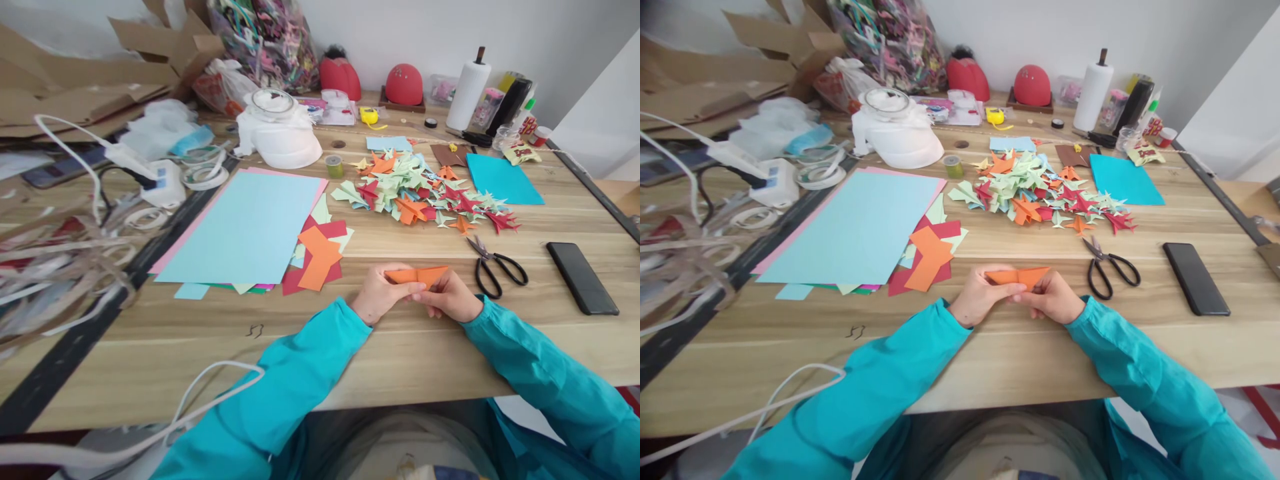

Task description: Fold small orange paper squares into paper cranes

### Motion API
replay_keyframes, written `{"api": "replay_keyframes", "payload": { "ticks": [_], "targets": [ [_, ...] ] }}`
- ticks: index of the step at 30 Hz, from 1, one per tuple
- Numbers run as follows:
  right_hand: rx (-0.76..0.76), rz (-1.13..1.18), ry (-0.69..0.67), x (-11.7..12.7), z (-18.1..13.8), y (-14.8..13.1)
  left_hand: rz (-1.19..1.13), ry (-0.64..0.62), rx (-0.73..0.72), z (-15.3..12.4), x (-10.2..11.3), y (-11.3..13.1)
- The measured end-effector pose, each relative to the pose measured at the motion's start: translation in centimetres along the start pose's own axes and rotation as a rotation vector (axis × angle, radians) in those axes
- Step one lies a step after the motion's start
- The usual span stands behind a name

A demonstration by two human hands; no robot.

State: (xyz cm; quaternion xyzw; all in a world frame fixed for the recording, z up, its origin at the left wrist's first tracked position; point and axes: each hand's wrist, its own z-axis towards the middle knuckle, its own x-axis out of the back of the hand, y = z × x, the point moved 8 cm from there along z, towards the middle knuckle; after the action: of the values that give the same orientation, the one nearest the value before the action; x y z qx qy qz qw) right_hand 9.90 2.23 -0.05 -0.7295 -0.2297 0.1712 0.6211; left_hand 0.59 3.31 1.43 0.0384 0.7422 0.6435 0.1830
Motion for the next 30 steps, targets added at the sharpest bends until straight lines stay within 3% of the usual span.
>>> {"api": "replay_keyframes", "payload": {
  "ticks": [7,17,24,30],
  "targets": [
    [0.015,-0.021,0.013,-0.1,0.0,-0.3,0.055,0.074,-0.025,-0.3,0.2,0.8],
    [0.006,-0.110,0.017,-0.1,-0.3,0.0,0.147,0.009,-0.084,-0.2,0.3,1.1],
    [0.048,-0.002,0.306,2.7,-0.5,-0.5,0.138,0.022,-0.055,-0.1,0.5,1.1],
    [0.043,0.092,0.361,3.2,-0.6,-0.2,0.150,0.078,-0.042,0.1,1.0,0.6]
  ]
}}
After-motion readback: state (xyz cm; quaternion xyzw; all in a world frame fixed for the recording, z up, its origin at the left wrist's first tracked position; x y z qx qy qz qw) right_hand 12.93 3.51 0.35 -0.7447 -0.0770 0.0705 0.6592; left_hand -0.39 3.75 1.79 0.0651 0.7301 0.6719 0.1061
